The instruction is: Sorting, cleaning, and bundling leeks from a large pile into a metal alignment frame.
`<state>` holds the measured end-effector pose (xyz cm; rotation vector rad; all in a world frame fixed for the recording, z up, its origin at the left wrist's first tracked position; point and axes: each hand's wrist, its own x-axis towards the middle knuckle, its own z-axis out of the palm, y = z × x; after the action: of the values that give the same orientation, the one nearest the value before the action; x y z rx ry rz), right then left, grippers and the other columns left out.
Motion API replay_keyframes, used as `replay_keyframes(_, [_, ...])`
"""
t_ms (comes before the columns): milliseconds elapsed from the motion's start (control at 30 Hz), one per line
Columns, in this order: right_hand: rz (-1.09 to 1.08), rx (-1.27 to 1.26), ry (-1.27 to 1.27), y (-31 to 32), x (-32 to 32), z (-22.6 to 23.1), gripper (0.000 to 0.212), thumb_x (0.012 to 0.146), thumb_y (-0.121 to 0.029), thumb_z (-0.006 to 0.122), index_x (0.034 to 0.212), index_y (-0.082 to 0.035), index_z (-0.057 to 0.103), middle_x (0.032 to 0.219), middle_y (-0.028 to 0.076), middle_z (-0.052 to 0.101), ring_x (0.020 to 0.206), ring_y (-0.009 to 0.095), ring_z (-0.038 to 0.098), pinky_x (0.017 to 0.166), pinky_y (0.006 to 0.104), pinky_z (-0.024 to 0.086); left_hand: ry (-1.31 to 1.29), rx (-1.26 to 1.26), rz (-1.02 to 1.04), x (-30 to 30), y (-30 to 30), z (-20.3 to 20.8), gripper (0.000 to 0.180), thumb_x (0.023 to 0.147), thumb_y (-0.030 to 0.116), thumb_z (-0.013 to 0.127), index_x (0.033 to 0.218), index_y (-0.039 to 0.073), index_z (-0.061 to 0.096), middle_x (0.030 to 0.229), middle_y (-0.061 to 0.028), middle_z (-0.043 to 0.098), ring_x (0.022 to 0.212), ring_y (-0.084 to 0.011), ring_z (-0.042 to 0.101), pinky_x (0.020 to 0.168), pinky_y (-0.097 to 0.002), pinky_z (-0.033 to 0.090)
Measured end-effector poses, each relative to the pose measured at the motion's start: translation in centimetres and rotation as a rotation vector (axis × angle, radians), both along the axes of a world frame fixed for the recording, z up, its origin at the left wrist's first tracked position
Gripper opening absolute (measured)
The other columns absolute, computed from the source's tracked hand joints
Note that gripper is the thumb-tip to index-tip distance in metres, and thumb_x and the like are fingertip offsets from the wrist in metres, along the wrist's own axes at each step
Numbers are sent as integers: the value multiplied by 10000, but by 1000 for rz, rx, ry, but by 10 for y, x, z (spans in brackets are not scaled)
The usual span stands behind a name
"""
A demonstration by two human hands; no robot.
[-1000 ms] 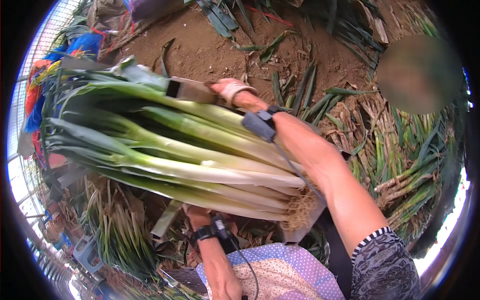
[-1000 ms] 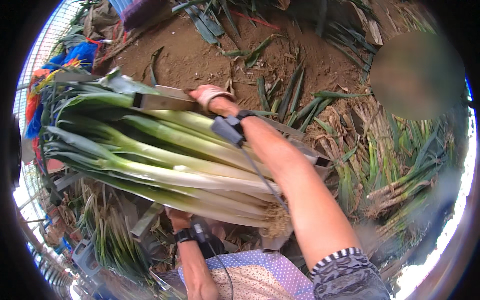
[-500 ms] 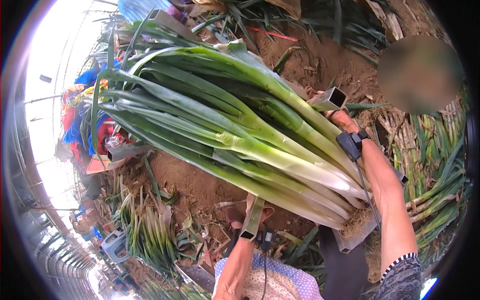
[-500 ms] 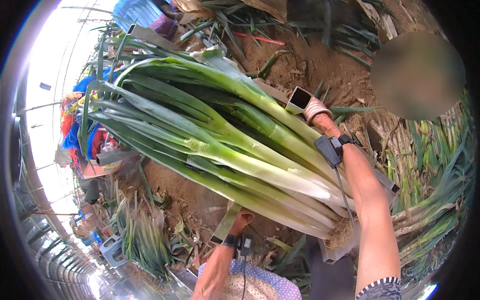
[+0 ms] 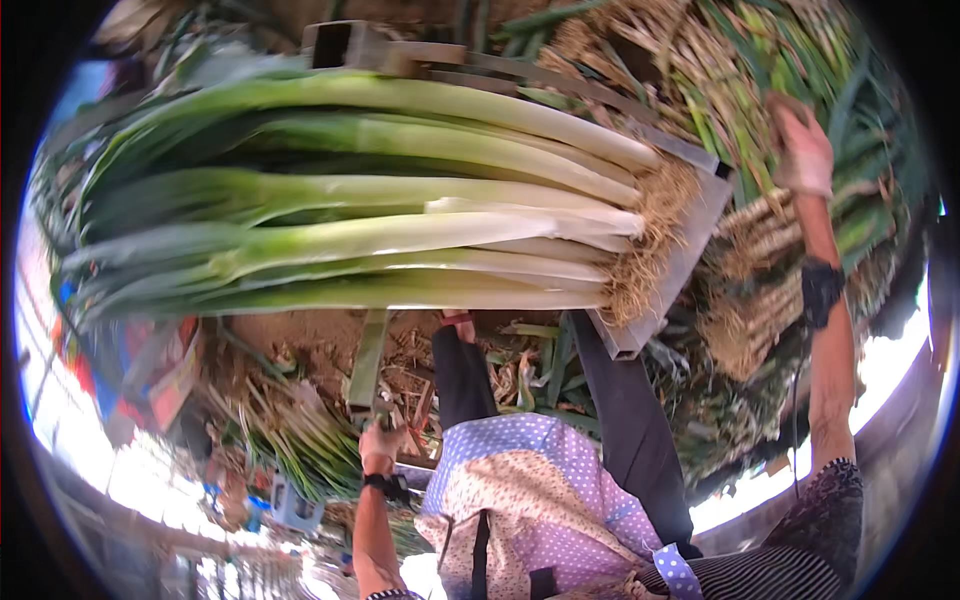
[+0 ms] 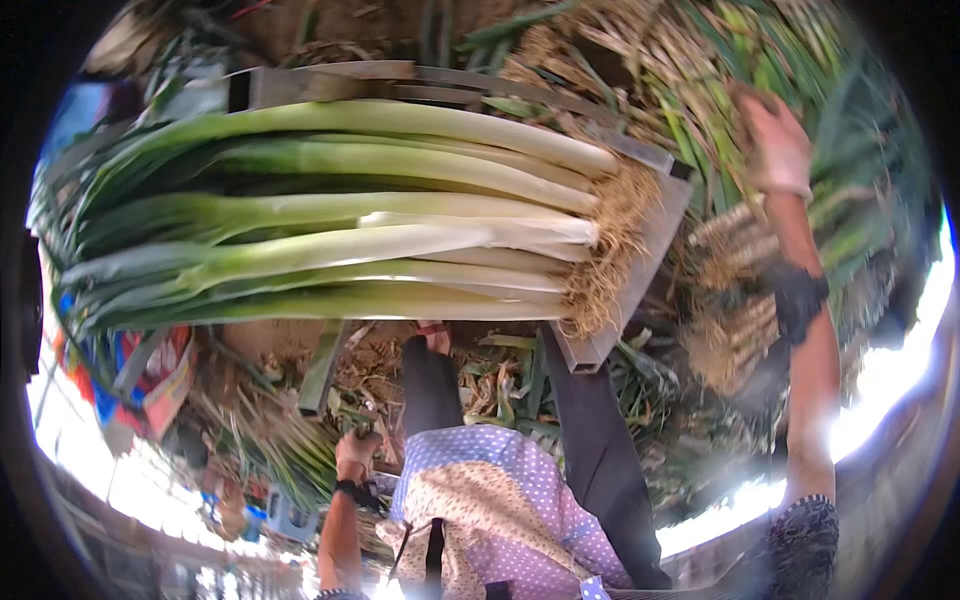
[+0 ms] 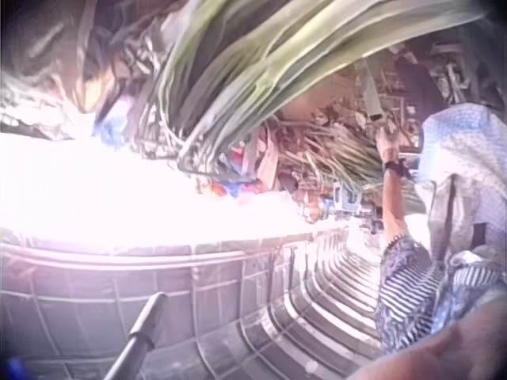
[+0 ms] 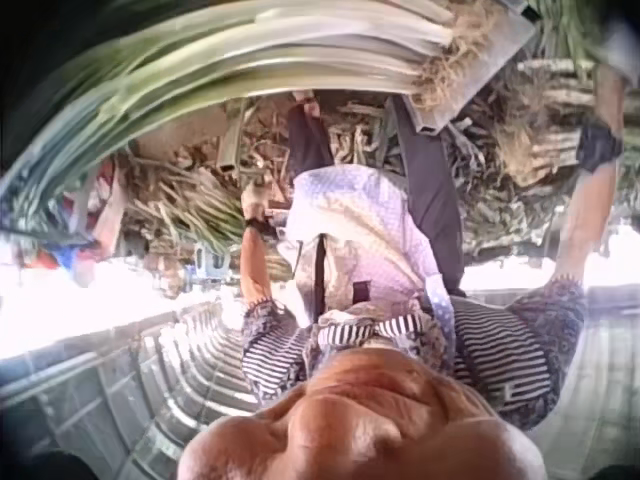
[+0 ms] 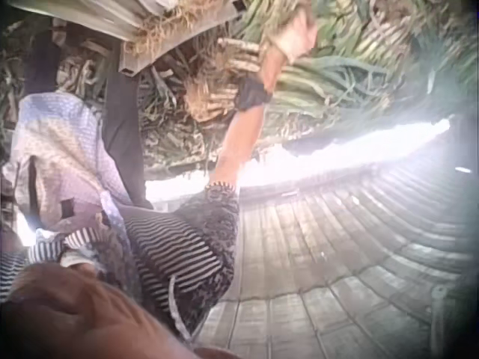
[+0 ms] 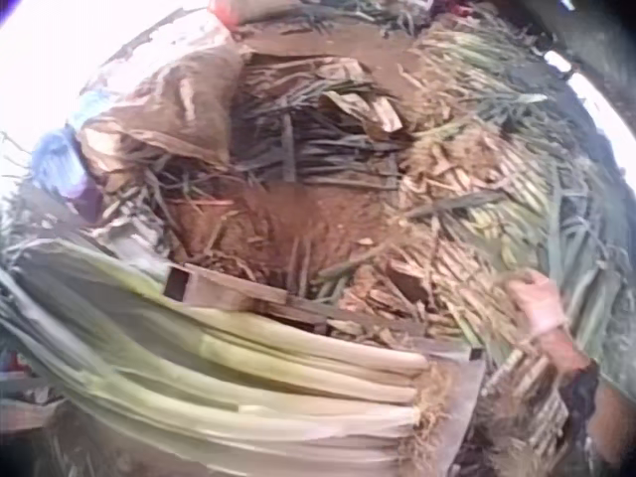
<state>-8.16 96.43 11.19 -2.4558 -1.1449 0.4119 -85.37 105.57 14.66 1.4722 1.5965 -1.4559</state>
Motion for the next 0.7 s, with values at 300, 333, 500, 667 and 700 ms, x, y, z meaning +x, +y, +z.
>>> replay_keyframes(300, [-58, -966, 382, -357, -303, 150, 295, 885, -339, 471, 1060, -141, 603, 921, 81, 636, 686, 203, 610, 606, 306, 510, -280, -214, -177, -124, -45, -47, 246, 847, 337, 502, 856, 118, 613, 795, -67, 609, 751, -233, 582, 654, -336, 452])
replay_keyframes(333, [-521, -559, 723, -419, -365, 161, 300, 862, -307, 490, 1106, -170, 595, 994, 110, 631, 821, 262, 617, 737, 346, 503, -275, -197, -30, -116, -48, -58, 245, 847, 336, 503, 856, 117, 613, 794, -67, 608, 750, -233, 582, 654, -336, 452])
replay_keyframes(500, [-349, -1038, 952, -347, -508, 121, 351, 836, -260, 545, 1156, -117, 572, 1008, 145, 630, 803, 273, 635, 731, 380, 505, -320, -153, 52, -65, -10, -91, 242, 846, 331, 504, 855, 115, 612, 788, -66, 606, 744, -230, 580, 651, -334, 451])
replay_keyframes(667, [-801, -642, 1280, -354, -609, 53, 306, 825, -281, 576, 1063, -92, 612, 985, 120, 632, 801, 274, 627, 707, 381, 486, -337, -135, 28, -7, 16, -122, 240, 846, 327, 505, 854, 112, 611, 781, -66, 604, 737, -228, 579, 648, -333, 451])
replay_keyframes(700, [-825, -620, 1318, -349, -624, 46, 305, 818, -284, 581, 1053, -92, 615, 969, 118, 633, 792, 272, 625, 703, 380, 485, -341, -137, 15, 2, 22, -127, 239, 846, 326, 506, 854, 111, 610, 780, -66, 604, 736, -227, 578, 647, -333, 451])
